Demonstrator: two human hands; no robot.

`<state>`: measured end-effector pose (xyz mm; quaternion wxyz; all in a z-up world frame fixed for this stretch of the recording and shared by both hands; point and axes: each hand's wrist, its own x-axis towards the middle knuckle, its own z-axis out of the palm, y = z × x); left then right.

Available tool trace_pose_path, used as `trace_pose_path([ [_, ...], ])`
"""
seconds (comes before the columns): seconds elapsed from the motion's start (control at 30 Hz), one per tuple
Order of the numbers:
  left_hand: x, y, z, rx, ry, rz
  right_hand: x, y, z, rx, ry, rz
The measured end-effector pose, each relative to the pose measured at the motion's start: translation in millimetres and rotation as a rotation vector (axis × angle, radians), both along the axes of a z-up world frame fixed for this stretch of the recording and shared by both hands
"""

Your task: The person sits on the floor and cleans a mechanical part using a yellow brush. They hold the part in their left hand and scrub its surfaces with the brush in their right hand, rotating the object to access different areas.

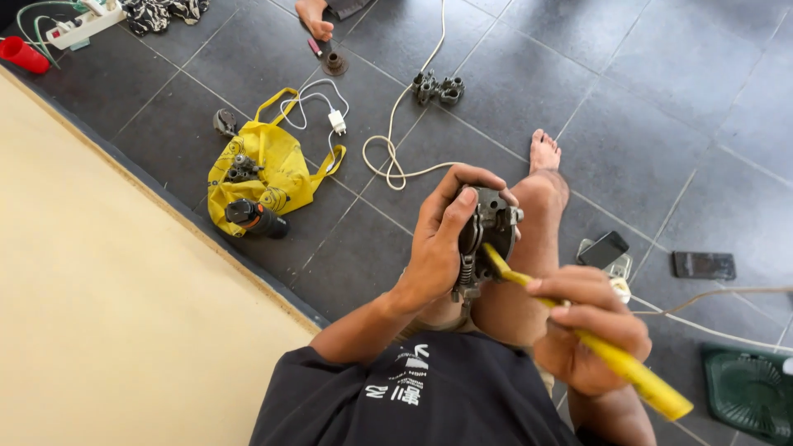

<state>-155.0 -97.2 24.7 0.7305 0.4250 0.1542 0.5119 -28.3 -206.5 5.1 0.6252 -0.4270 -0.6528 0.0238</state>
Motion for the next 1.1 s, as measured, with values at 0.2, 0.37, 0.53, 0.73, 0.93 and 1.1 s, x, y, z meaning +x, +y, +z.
trace_pose_path([
  [0.2, 4, -2, -1, 0.102, 0.025, -0.068, 11, -21, 5, -0.038, -0.010, -0.044],
  [0.37, 7, -7, -8, 0.106, -0.022, -0.058, -7, -17, 5, -0.040, 0.164, 0.036],
  [0.53, 11, -9, -8, 0.017, -0.051, -0.097, 4, -17, 23, -0.232, -0.236, -0.219],
  [0.73, 29, -7, -24, 0.045, 0.098, -0.221, 28, -28, -6, -0.318, 0.222, -0.240],
  [0.93, 54, -4, -39, -0.194, -0.104, -0.466, 48, -63, -17, -0.328, 0.391, -0.320],
  [1.1, 70, -4, -47, -0.132, -0.175, -0.546, 38, -85, -29, -0.287, 0.677, -0.258],
])
